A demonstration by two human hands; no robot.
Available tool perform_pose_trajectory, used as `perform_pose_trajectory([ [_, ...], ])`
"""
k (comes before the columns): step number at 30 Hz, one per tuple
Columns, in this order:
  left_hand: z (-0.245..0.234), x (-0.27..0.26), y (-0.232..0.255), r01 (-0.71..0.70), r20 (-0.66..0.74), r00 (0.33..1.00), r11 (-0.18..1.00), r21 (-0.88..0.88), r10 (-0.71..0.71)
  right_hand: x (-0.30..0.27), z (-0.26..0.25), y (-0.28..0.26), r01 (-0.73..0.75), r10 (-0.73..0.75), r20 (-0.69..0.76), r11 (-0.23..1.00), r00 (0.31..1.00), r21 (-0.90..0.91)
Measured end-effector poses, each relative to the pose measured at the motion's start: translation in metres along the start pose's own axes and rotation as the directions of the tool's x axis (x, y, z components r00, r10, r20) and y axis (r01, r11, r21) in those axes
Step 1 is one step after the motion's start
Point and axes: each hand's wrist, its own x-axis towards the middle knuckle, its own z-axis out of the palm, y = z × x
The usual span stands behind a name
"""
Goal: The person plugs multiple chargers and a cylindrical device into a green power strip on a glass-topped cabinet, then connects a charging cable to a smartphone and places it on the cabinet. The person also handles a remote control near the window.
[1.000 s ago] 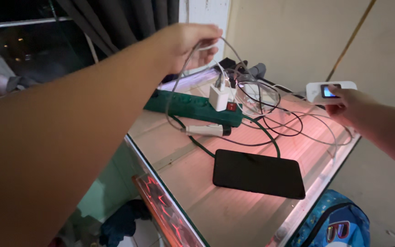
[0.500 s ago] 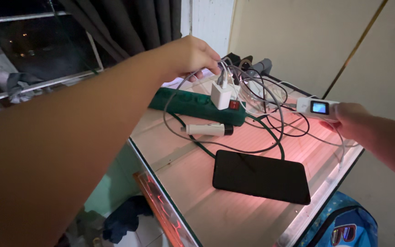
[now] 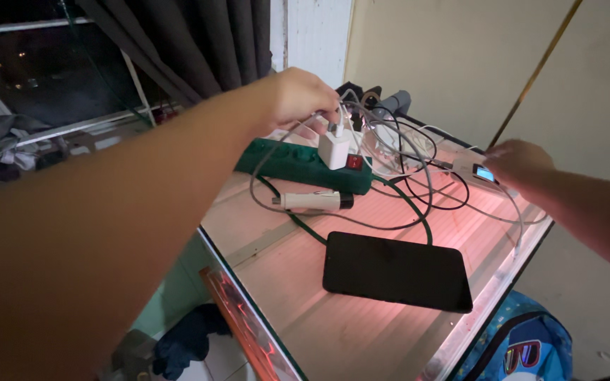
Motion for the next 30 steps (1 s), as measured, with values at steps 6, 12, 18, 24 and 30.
perform_pose_trajectory([
  [6,-0.005,-0.018,-0.015,0.052,0.001,0.999,0.998,-0.045,-0.052,0.006,0.005,-0.058,0.143,-0.094,-0.132,0.891,0.987,0.431],
  [12,-0.021,-0.044,-0.037,0.153,-0.078,0.985,0.988,-0.020,-0.154,0.024,-0.010,-0.131,0.331,-0.294,-0.154,0.871,0.943,0.364],
  [18,-0.020,-0.048,-0.061,0.327,-0.175,0.936,0.937,0.123,-0.304,0.021,-0.022,-0.182,0.445,-0.436,-0.106,0.833,0.894,0.328],
  [24,-0.026,-0.039,-0.083,0.174,-0.171,0.976,0.959,0.222,-0.137,0.031,-0.022,-0.215,0.273,-0.225,-0.155,0.818,0.962,0.506],
  [30,-0.034,-0.016,-0.102,-0.113,-0.092,0.973,0.785,0.609,0.211,0.080,-0.011,-0.230,0.212,-0.533,0.309,0.706,0.788,0.676],
])
